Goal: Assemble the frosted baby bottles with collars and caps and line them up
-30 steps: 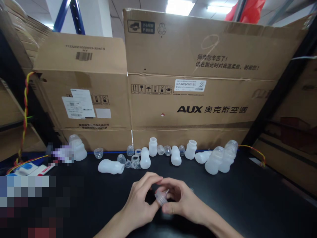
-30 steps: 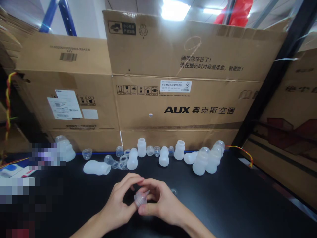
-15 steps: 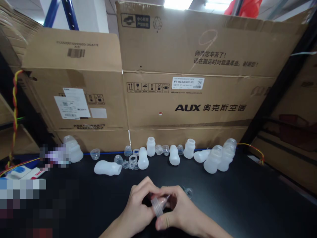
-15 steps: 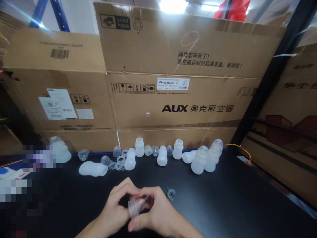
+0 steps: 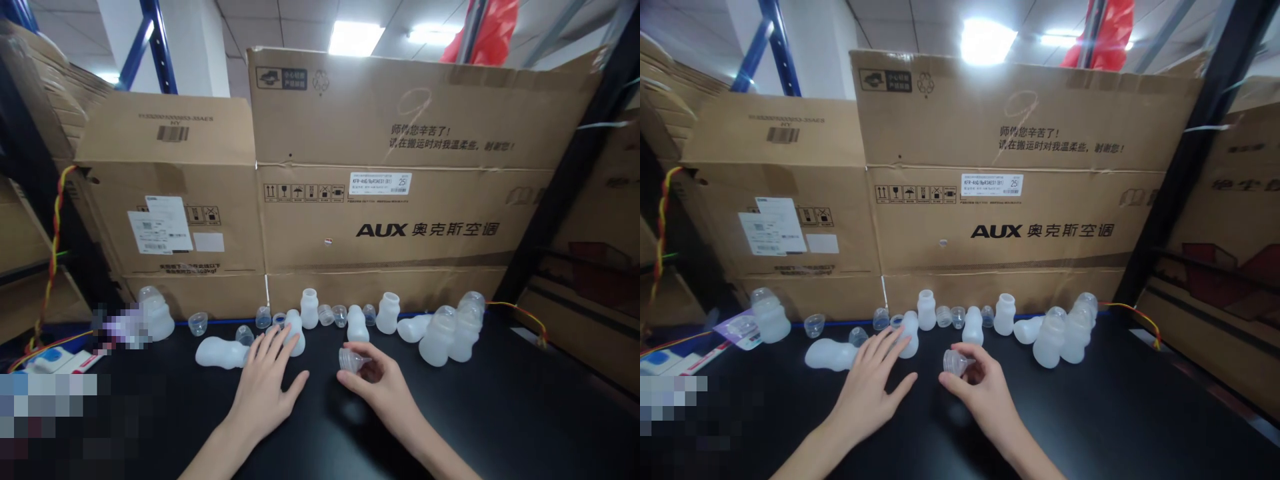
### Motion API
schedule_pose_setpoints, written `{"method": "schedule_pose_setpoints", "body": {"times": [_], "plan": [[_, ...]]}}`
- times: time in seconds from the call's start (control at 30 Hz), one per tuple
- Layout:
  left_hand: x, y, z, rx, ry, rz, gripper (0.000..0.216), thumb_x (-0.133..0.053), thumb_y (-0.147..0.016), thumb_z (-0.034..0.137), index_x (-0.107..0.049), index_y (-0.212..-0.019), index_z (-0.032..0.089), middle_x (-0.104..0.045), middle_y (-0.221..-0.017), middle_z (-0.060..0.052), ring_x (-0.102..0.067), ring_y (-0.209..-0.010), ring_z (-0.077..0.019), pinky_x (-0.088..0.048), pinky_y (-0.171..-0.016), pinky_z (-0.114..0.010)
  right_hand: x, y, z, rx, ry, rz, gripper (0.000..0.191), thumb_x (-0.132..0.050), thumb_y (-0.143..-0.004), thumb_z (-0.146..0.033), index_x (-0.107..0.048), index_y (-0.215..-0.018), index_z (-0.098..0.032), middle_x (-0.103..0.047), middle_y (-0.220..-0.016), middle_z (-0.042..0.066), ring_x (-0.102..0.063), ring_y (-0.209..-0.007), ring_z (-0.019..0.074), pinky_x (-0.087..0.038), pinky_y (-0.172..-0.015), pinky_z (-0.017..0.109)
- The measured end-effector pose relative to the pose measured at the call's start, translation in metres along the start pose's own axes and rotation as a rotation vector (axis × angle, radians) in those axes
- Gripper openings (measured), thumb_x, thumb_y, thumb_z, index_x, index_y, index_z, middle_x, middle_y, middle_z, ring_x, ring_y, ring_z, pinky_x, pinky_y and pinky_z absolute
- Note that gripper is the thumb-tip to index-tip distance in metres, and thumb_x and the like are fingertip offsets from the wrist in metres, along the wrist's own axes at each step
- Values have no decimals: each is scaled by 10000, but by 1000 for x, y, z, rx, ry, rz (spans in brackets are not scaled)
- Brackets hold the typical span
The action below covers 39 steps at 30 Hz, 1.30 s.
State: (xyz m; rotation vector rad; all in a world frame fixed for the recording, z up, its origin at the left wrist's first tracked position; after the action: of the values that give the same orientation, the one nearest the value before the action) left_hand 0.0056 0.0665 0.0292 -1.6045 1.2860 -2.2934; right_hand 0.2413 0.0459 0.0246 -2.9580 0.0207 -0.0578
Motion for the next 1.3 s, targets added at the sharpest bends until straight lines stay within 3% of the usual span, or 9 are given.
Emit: {"method": "schedule_pose_setpoints", "body": {"times": [0.13,0.23,0.3,0.43,0.57,0.63,0.8,1.03,1.3], "plan": [[-2,0,2,36,90,-13,177,-685,-903,337,-659,-1037,224,-710,-1230,-97,-654,-1167,-322,-505,-1003,-494,3,-1,-1,129,163,32,420,-839,-702,-370,-751,-1086,-225,-657,-988,35,-547,-731,175,-464,-694,310],[-1,2,13,127,218,-35,198,-697,-895,369,-560,-859,230,-685,-929,-34,-691,-861,-232,-558,-776,-361,2,-1,3,132,194,-7,434,-842,-705,-364,-755,-1109,-233,-645,-986,35,-525,-743,177,-448,-699,311],[-1,3,21,150,279,-64,189,-699,-891,359,-571,-952,233,-654,-894,-14,-684,-814,-214,-560,-741,-334,3,-2,6,117,205,-26,462,-860,-700,-400,-755,-1116,-228,-638,-956,31,-505,-737,177,-437,-695,312],[-1,3,27,114,355,-134,290,-567,-957,235,-586,-1244,273,-667,-1105,-55,-709,-967,-215,-576,-857,-329,3,-3,8,100,211,-69,481,-861,-716,-464,-752,-1109,-210,-632,-920,28,-499,-739,179,-433,-694,313],[5,4,23,143,348,-98,185,-553,-898,175,-645,-1037,256,-676,-1206,-73,-727,-1022,-248,-594,-878,-361,-1,0,4,107,219,-119,457,-852,-736,-468,-746,-1094,-205,-650,-937,34,-529,-759,187,-448,-705,316],[7,5,23,149,347,-78,196,-580,-878,200,-644,-1058,247,-682,-1245,-86,-716,-1091,-275,-595,-901,-389,-1,1,3,116,222,-114,447,-828,-762,-451,-730,-1125,-210,-661,-967,41,-545,-781,195,-466,-724,325],[-1,9,32,250,318,-171,703,-771,-802,401,-519,-1453,314,-637,-1402,-92,-689,-1186,-323,-575,-978,-470,3,0,10,125,146,-44,473,-730,-815,-331,-633,-1266,-227,-673,-1146,74,-618,-936,237,-504,-916,407],[-11,9,23,393,553,-131,426,-718,-853,368,-703,-1262,248,-784,-1147,-81,-748,-1017,-280,-590,-952,-414,22,-14,12,54,4,51,486,-812,-722,-340,-630,-1155,-219,-659,-1203,96,-649,-1084,283,-518,-943,412],[-8,9,20,516,1090,-244,549,-763,-834,497,-709,-1282,183,-772,-1200,-121,-736,-1050,-282,-580,-942,-350,27,-8,-6,60,-137,-302,430,-887,-765,-377,-692,-1122,-236,-698,-1143,58,-660,-979,221,-524,-882,354]]}}
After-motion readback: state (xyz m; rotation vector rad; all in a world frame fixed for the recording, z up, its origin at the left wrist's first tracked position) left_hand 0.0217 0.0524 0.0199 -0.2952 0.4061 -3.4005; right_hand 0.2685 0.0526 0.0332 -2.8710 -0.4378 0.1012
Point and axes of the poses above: each hand's wrist, its own y-axis away from the middle knuckle, its own x-axis out of the back of the hand, z = x × y, the point moved 3 cm from there along -y, towards the middle knuckle
